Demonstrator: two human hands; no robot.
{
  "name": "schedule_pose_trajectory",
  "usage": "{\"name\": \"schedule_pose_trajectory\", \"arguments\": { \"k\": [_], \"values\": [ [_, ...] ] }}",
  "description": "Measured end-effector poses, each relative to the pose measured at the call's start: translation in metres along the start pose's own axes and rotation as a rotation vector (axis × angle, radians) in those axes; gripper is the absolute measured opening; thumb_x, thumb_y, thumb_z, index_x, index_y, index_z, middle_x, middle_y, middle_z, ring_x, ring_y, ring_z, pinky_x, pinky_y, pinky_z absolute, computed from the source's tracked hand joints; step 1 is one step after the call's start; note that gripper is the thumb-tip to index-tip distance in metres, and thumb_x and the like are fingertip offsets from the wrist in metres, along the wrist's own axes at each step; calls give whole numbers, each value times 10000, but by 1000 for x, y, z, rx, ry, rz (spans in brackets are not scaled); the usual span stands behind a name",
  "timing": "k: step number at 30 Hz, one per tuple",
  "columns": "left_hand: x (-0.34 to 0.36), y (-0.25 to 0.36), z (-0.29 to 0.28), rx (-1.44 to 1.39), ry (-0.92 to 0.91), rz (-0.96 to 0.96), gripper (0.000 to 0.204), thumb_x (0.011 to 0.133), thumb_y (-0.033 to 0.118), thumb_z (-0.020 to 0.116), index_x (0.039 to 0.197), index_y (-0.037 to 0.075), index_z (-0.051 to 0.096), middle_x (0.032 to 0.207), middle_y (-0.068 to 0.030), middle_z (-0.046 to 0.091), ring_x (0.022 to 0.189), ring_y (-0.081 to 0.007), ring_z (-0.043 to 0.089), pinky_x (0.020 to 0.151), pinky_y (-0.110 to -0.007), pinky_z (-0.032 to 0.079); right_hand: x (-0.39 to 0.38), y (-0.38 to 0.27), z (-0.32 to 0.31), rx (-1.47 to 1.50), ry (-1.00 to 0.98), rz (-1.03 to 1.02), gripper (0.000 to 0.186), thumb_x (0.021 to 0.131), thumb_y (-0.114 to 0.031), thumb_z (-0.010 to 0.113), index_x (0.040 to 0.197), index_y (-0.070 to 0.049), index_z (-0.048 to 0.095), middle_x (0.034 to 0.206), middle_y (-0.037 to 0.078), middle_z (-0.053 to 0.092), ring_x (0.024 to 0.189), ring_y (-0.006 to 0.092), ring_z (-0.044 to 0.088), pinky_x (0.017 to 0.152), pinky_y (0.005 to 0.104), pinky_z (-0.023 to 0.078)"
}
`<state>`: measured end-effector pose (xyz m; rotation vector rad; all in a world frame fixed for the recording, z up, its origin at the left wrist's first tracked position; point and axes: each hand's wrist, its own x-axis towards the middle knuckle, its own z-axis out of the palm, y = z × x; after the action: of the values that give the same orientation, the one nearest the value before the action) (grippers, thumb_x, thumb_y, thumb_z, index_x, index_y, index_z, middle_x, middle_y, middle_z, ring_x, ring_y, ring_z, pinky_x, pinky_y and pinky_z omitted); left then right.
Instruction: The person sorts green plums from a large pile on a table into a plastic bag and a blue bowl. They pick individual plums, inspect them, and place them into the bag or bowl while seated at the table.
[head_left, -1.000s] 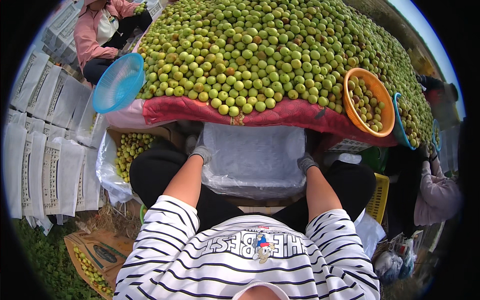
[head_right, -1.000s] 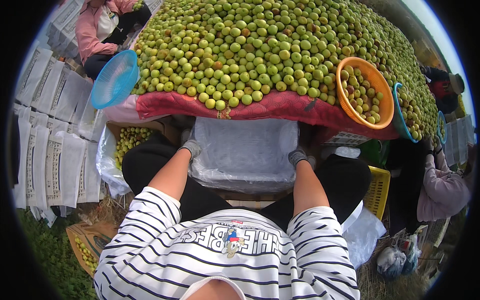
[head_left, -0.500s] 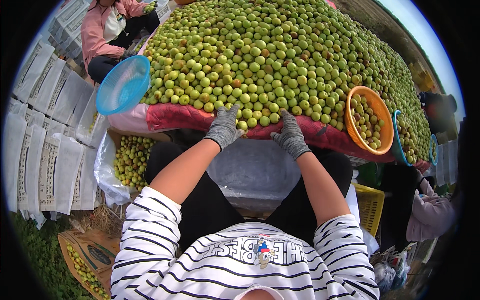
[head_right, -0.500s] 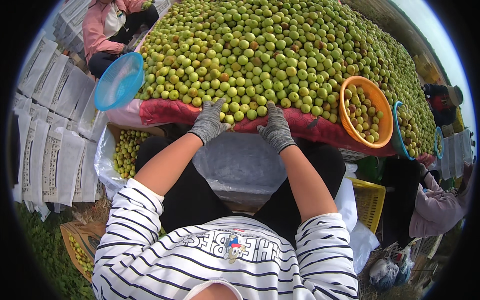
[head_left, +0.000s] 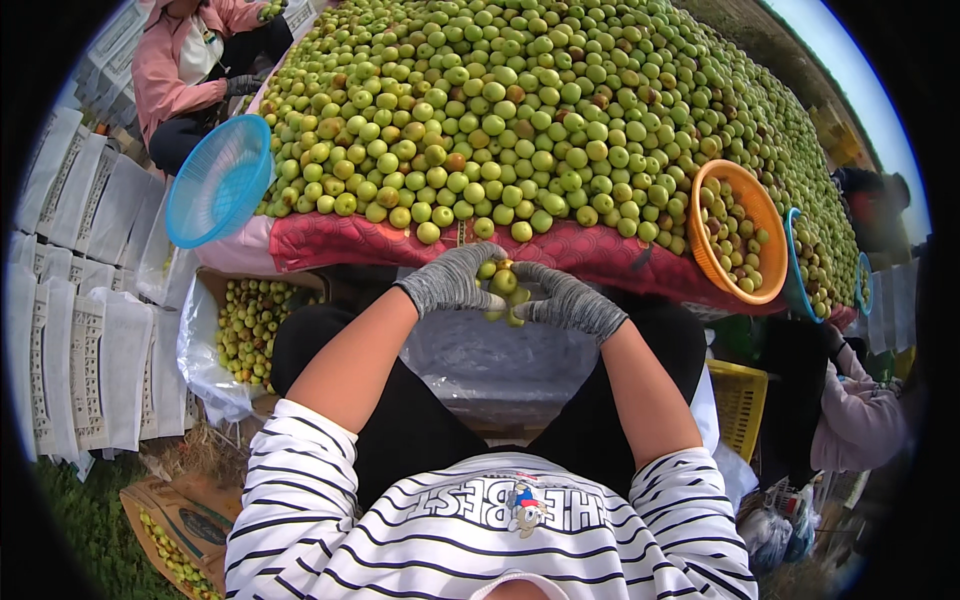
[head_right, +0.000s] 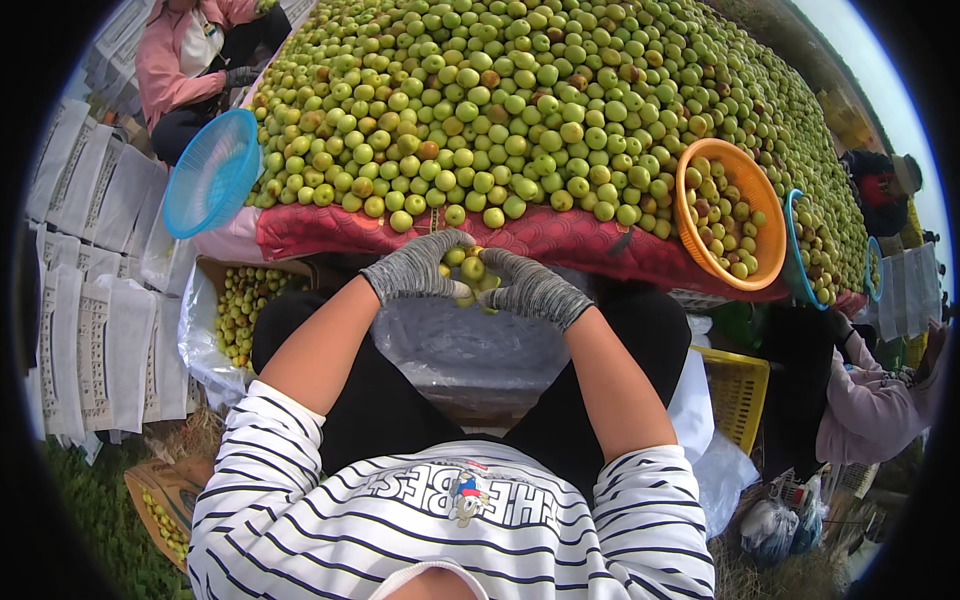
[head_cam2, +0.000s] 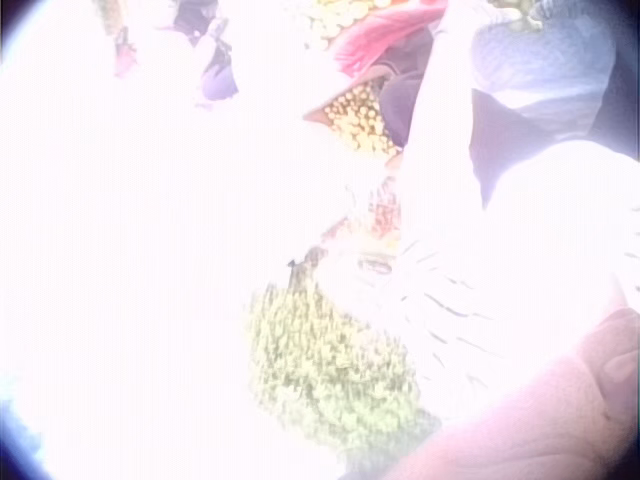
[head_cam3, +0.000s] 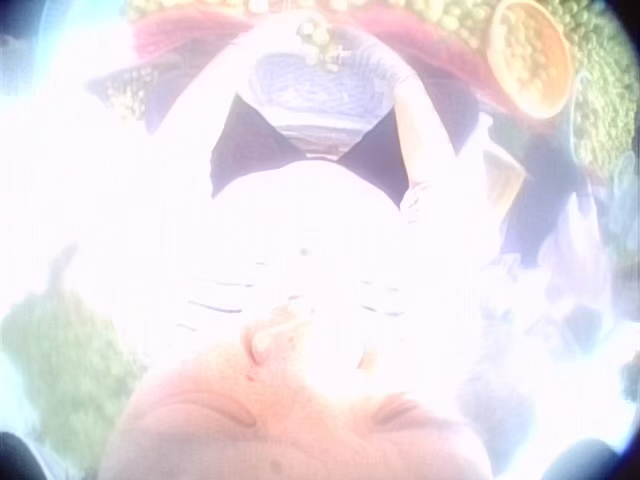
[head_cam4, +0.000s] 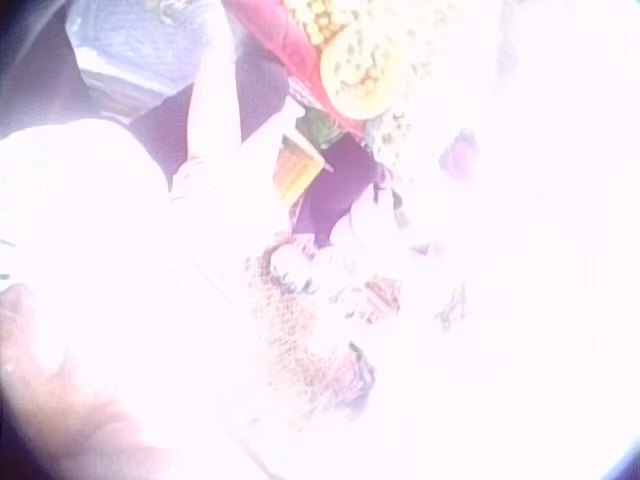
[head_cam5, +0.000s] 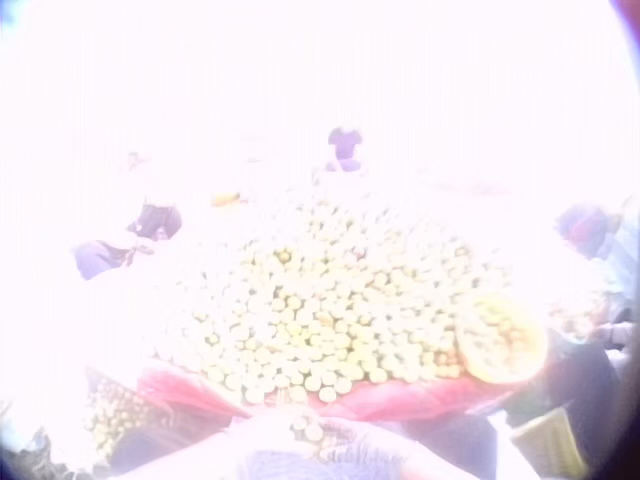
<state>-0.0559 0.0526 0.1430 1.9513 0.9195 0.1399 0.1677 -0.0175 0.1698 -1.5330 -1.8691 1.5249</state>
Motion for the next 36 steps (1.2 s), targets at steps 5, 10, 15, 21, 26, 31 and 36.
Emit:
{"name": "schedule_pose_trajectory", "arguments": {
  "k": [5, 10, 15, 21, 26, 31, 36],
  "values": [
    [-24, 6, -20, 30, 116, -61, 571, 791, 299, 789, 1252, 42, 571, 1118, -112, 652, 1041, -210, 625, 935, -337, 504, -124, 1, -37, -775, 710, -12, 303, 795, -168, 683, 1074, -61, 638, 1069, 133, 629, 1021, 330, 604, 904, 408, 491],
    [-11, 7, -27, -80, 413, 26, 383, 823, 251, 754, 1109, 27, 632, 972, -86, 685, 888, -159, 644, 848, -305, 535, -170, 56, -52, -707, 846, 269, 261, 850, -218, 661, 1046, -46, 663, 1074, 146, 647, 1025, 340, 603, 912, 428, 472],
    [27, 22, -12, -23, 453, 24, 335, 836, 221, 730, 1097, 33, 635, 986, -89, 694, 877, -173, 675, 858, -316, 542, -141, 99, -45, -943, 1050, -31, 216, 921, -236, 593, 817, -47, 606, 818, 168, 623, 817, 379, 599, 760, 475, 472],
    [105, 76, 14, 473, 437, 98, 433, 880, 176, 561, 1300, 72, 536, 1320, -177, 530, 1189, -328, 539, 1022, -428, 431, -192, 58, 4, -812, 743, 300, 413, 910, -427, 578, 747, -47, 577, 728, 181, 624, 731, 377, 626, 695, 479, 494],
    [140, 101, 16, 599, 349, -67, 526, 879, 66, 560, 1381, 204, 486, 1478, -160, 382, 1248, -352, 506, 1034, -427, 440, -237, 25, 59, -797, 390, 570, 452, 822, -506, 638, 757, -59, 636, 763, 152, 663, 787, 328, 659, 742, 445, 518],
    [108, 106, -4, 574, 389, 6, 341, 853, 99, 586, 1192, 117, 573, 1158, -209, 561, 1003, -380, 631, 859, -457, 526, -221, 33, 49, -841, 508, 391, 363, 741, -400, 732, 677, -73, 588, 657, 133, 607, 688, 343, 619, 644, 461, 492],
    [-23, 83, -54, 567, 514, -149, 404, 855, 350, 602, 1148, 75, 568, 969, -185, 674, 977, -343, 650, 853, -461, 516, -223, 25, 26, -767, 635, 95, 295, 713, -236, 777, 675, -44, 556, 646, 145, 578, 651, 342, 577, 607, 441, 463]
  ]
}}
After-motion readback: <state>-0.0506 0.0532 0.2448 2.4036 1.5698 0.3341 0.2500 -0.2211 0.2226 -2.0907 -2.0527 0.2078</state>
